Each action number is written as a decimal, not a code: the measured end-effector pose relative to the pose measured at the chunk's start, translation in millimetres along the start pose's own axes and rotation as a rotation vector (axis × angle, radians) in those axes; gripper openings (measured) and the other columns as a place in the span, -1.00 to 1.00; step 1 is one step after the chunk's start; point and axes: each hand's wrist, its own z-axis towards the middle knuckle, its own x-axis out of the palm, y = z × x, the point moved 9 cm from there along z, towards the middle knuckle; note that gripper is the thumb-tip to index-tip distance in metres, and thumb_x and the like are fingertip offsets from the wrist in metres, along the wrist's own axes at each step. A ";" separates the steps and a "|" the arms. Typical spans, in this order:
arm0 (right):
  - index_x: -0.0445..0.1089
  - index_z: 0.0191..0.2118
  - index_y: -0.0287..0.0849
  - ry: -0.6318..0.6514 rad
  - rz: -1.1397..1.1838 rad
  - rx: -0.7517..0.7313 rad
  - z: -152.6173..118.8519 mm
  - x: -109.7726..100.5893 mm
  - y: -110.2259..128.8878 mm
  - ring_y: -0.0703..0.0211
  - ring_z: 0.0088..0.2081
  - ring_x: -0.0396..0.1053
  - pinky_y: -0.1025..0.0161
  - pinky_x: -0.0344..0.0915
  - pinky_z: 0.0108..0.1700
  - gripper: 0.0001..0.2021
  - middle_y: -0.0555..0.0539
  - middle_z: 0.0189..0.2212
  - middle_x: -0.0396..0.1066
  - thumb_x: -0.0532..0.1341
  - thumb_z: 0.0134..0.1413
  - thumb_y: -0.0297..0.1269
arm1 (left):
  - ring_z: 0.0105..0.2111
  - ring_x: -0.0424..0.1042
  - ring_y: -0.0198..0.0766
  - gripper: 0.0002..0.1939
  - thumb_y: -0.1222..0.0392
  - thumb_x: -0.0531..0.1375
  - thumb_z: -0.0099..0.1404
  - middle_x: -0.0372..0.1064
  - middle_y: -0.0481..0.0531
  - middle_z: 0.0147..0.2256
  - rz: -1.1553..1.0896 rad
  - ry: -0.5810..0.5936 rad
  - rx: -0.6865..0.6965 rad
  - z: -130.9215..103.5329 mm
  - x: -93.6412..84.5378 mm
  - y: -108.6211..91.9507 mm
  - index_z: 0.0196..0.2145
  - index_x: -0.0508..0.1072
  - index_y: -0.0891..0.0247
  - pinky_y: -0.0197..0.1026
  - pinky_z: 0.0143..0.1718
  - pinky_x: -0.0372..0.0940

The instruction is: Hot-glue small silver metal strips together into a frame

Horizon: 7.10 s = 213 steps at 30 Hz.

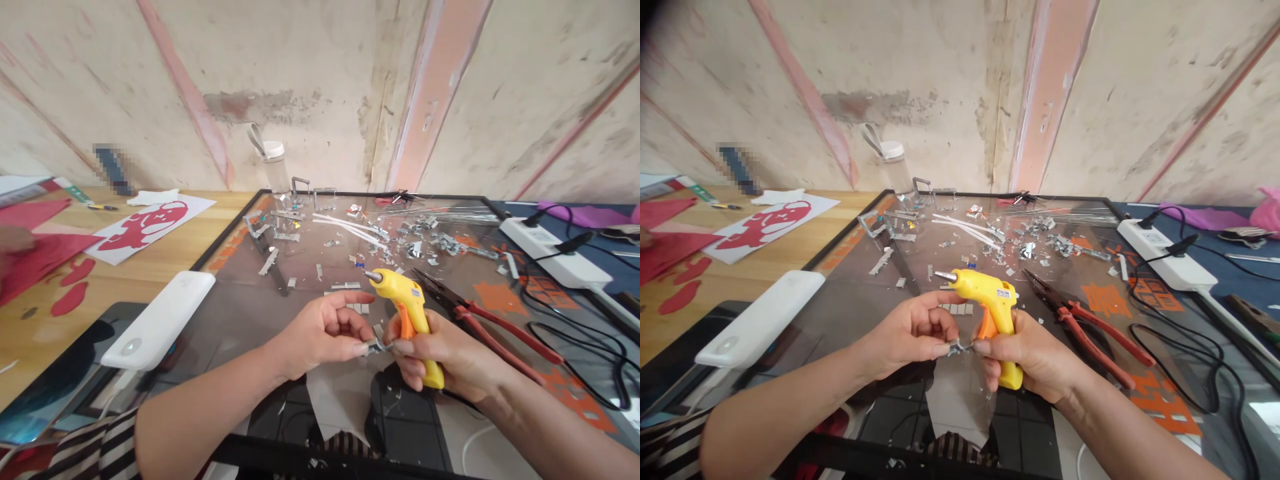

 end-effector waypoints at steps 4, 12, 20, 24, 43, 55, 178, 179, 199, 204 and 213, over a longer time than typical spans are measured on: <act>0.34 -0.45 -0.26 0.018 0.069 -0.018 0.9 2.1 1.1 0.40 -0.70 0.21 0.40 0.21 -0.60 -0.82 0.11 -0.73 0.24 0.36 -0.18 -0.36 | -0.56 0.27 -0.47 -0.43 0.41 0.32 -0.04 0.40 -0.05 -0.44 -0.113 -0.045 -0.026 1.8 -2.2 2.1 -0.03 0.33 0.30 -0.35 -0.49 0.14; 0.35 -0.45 -0.25 0.097 0.152 0.005 0.5 8.7 -3.6 0.45 -0.71 0.13 0.44 0.15 -0.63 -0.84 0.13 -0.72 0.18 0.35 -0.17 -0.37 | -0.59 0.26 -0.48 -0.50 0.42 0.33 -0.07 0.39 -0.04 -0.46 -0.212 0.013 -0.050 2.2 6.2 3.8 -0.11 0.42 0.31 -0.34 -0.52 0.11; 0.37 -0.46 -0.24 0.085 0.191 -0.008 -0.5 7.0 1.5 0.49 -0.70 0.02 0.46 0.10 -0.65 -0.83 0.14 -0.68 0.12 0.36 -0.21 -0.36 | -0.59 0.24 -0.50 -0.51 0.45 0.31 -0.06 0.38 -0.04 -0.45 -0.249 -0.026 -0.083 2.4 -2.1 7.8 -0.11 0.44 0.31 -0.36 -0.53 0.11; 0.36 -0.45 -0.22 -0.123 0.183 -0.118 -6.3 -18.1 24.3 0.51 -0.68 -0.02 0.47 0.05 -0.66 -0.78 0.13 -0.63 0.14 0.40 -0.27 -0.34 | -0.57 0.25 -0.49 -0.53 0.44 0.31 -0.05 0.35 -0.06 -0.47 -0.302 -0.094 -0.042 3.2 -12.8 1.4 -0.11 0.46 0.32 -0.37 -0.53 0.13; 0.29 -0.39 -0.20 -0.238 -0.315 -0.090 -18.3 -29.0 32.2 0.30 -0.60 0.17 0.30 0.13 -0.53 -0.70 0.07 -0.65 0.21 0.34 -0.16 -0.13 | -0.46 0.44 -0.40 -0.82 0.50 0.24 0.09 0.45 0.05 -0.45 -0.604 -0.226 -0.039 6.1 -34.8 5.5 -0.33 0.52 0.36 -0.46 -0.45 0.36; 0.28 -0.44 -0.21 -0.276 -0.245 -0.104 -15.9 -25.3 26.9 0.32 -0.60 0.17 0.32 0.14 -0.54 -0.68 0.07 -0.62 0.19 0.30 -0.09 -0.04 | -0.45 0.44 -0.41 -0.81 0.51 0.23 0.09 0.43 0.06 -0.43 -0.654 -0.144 -0.086 4.2 -23.9 9.7 -0.32 0.51 0.34 -0.46 -0.44 0.36; 0.12 -0.62 -0.11 -0.745 -1.076 -0.212 -42.7 -38.9 54.8 0.30 -0.66 0.03 0.33 0.00 -0.65 -0.53 0.06 -0.73 0.11 0.09 -0.10 0.22 | -0.58 0.47 -0.37 -0.86 0.56 0.24 0.05 0.47 0.03 -0.55 -0.598 -0.358 -0.021 6.8 -51.0 8.3 -0.45 0.50 0.39 -0.42 -0.52 0.39; 0.13 -0.63 -0.11 -0.732 -1.076 -0.199 -41.5 -40.6 53.5 0.30 -0.66 0.04 0.33 0.00 -0.66 -0.53 0.06 -0.73 0.11 0.10 -0.10 0.23 | -0.57 0.47 -0.37 -0.85 0.56 0.24 0.05 0.47 0.03 -0.54 -0.596 -0.357 -0.024 6.7 -50.4 8.5 -0.46 0.50 0.40 -0.42 -0.52 0.39; 0.10 -0.63 -0.10 -0.767 -1.058 -0.220 -43.9 -36.1 54.9 0.31 -0.65 0.01 0.33 -0.02 -0.64 -0.53 0.07 -0.72 0.08 0.10 -0.09 0.21 | -0.57 0.47 -0.37 -0.86 0.55 0.25 0.04 0.47 0.04 -0.53 -0.583 -0.329 -0.018 7.7 -48.3 9.3 -0.45 0.50 0.40 -0.42 -0.52 0.39; 0.15 -0.62 -0.13 -0.711 -1.070 -0.211 -40.2 -36.0 52.5 0.31 -0.66 0.03 0.34 -0.01 -0.65 -0.52 0.07 -0.73 0.11 0.09 -0.09 0.22 | -0.55 0.48 -0.35 -0.86 0.54 0.25 0.03 0.48 0.05 -0.53 -0.597 -0.323 -0.015 8.6 -49.4 12.0 -0.45 0.51 0.40 -0.41 -0.51 0.39; 0.12 -0.61 -0.10 -0.682 -1.043 -0.208 -40.3 -35.8 48.4 0.32 -0.67 0.01 0.32 -0.04 -0.65 -0.56 0.07 -0.73 0.10 0.14 -0.11 0.18 | -0.59 0.46 -0.37 -0.85 0.56 0.24 0.03 0.48 0.04 -0.53 -0.627 -0.354 -0.012 8.1 -51.2 9.9 -0.47 0.51 0.39 -0.42 -0.52 0.38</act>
